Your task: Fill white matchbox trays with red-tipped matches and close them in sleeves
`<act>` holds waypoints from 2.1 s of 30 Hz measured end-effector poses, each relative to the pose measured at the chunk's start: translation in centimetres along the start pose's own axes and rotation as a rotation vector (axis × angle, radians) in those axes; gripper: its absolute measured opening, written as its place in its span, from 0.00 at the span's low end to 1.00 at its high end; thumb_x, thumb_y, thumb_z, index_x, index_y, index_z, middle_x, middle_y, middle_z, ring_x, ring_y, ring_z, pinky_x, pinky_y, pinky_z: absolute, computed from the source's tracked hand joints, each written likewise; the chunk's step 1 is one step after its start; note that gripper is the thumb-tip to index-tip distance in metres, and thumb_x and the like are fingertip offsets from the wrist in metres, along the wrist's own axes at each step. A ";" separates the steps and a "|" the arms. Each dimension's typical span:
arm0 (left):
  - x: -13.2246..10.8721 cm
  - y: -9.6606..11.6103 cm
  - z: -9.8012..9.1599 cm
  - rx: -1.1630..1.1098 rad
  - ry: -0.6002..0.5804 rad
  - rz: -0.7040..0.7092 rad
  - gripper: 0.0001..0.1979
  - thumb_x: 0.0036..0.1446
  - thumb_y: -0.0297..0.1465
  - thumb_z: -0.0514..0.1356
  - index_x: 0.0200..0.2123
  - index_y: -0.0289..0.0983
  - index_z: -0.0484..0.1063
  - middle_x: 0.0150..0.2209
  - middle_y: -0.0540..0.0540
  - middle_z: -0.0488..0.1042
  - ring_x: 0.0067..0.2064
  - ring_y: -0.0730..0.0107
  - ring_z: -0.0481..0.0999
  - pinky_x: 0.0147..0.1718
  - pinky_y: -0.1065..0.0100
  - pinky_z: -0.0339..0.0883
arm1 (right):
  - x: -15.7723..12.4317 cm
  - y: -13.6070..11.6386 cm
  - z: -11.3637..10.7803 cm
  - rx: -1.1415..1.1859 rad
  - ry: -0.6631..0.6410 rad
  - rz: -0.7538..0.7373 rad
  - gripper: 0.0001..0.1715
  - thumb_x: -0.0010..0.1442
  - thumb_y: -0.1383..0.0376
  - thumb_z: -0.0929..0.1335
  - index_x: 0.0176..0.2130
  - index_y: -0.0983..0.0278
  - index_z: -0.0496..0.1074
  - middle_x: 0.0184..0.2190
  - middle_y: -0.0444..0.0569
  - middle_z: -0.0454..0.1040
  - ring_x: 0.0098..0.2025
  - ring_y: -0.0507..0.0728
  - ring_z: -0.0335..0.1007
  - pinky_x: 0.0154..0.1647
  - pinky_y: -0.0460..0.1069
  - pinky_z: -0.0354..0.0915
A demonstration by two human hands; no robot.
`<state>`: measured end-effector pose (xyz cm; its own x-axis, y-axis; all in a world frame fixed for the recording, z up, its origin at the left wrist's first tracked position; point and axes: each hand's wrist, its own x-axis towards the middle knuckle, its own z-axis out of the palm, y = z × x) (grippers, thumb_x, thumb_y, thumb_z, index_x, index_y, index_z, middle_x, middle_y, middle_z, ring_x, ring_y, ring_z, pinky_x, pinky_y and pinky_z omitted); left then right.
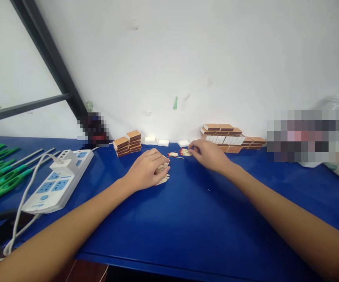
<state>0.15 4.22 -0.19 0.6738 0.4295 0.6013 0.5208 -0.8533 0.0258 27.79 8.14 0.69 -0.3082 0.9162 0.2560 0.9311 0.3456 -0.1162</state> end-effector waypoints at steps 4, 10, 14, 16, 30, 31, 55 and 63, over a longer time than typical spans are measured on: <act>-0.1 -0.3 -0.1 0.005 -0.009 0.010 0.08 0.69 0.32 0.59 0.44 0.35 0.77 0.37 0.44 0.79 0.43 0.62 0.74 0.43 0.61 0.69 | 4.2 -0.1 0.3 -0.097 -0.055 0.022 0.13 0.69 0.65 0.66 0.49 0.66 0.77 0.47 0.60 0.81 0.46 0.63 0.76 0.41 0.51 0.62; -0.2 -0.4 -0.1 0.022 -0.009 0.012 0.09 0.70 0.32 0.58 0.44 0.35 0.77 0.37 0.45 0.79 0.42 0.62 0.73 0.42 0.61 0.68 | 6.8 0.3 0.8 -0.150 -0.143 0.016 0.09 0.68 0.63 0.68 0.43 0.64 0.78 0.42 0.57 0.82 0.43 0.61 0.78 0.39 0.50 0.63; -0.2 -0.3 0.0 0.016 -0.022 0.004 0.09 0.69 0.33 0.59 0.45 0.35 0.77 0.38 0.45 0.79 0.43 0.62 0.73 0.42 0.60 0.68 | 6.3 0.7 0.5 -0.179 -0.146 -0.002 0.10 0.69 0.64 0.67 0.46 0.64 0.77 0.45 0.58 0.82 0.45 0.62 0.77 0.38 0.50 0.63; -0.2 -0.3 0.1 0.003 -0.029 0.008 0.09 0.69 0.33 0.59 0.45 0.35 0.77 0.38 0.45 0.80 0.43 0.62 0.73 0.43 0.60 0.69 | 5.9 0.7 0.4 -0.200 -0.150 -0.004 0.10 0.68 0.65 0.67 0.45 0.65 0.78 0.45 0.59 0.82 0.46 0.63 0.77 0.39 0.50 0.63; 0.1 1.1 -0.4 -0.069 -0.103 -0.065 0.21 0.64 0.44 0.64 0.52 0.35 0.76 0.44 0.42 0.80 0.47 0.56 0.74 0.50 0.54 0.71 | -4.1 -4.9 -3.8 0.252 -0.418 -0.239 0.08 0.67 0.61 0.68 0.36 0.61 0.76 0.29 0.44 0.77 0.27 0.52 0.66 0.28 0.47 0.54; 0.1 1.3 -0.4 -0.094 -0.121 -0.069 0.22 0.62 0.46 0.65 0.52 0.36 0.76 0.45 0.42 0.80 0.48 0.55 0.74 0.51 0.53 0.71 | -4.7 -4.9 -3.6 0.333 -0.447 -0.243 0.10 0.66 0.58 0.70 0.35 0.61 0.76 0.28 0.44 0.75 0.26 0.51 0.64 0.28 0.47 0.54; -0.1 3.2 0.5 -0.253 -0.216 -0.042 0.24 0.60 0.44 0.68 0.55 0.39 0.76 0.45 0.43 0.77 0.49 0.58 0.75 0.58 0.53 0.68 | -0.2 0.7 2.3 0.021 0.064 -0.122 0.18 0.74 0.60 0.64 0.55 0.61 0.77 0.52 0.54 0.75 0.51 0.60 0.74 0.49 0.52 0.67; 0.0 3.9 -0.1 -0.284 -0.272 0.024 0.16 0.64 0.43 0.66 0.48 0.39 0.78 0.49 0.41 0.77 0.53 0.56 0.74 0.58 0.55 0.69 | -0.5 0.6 2.3 -0.053 0.040 -0.102 0.15 0.75 0.59 0.63 0.50 0.63 0.75 0.49 0.56 0.75 0.48 0.61 0.74 0.46 0.52 0.65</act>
<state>2.15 0.87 0.04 0.8183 0.4385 0.3716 0.3632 -0.8956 0.2571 28.05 8.39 -1.73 -0.3943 0.8679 0.3022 0.9049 0.4241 -0.0372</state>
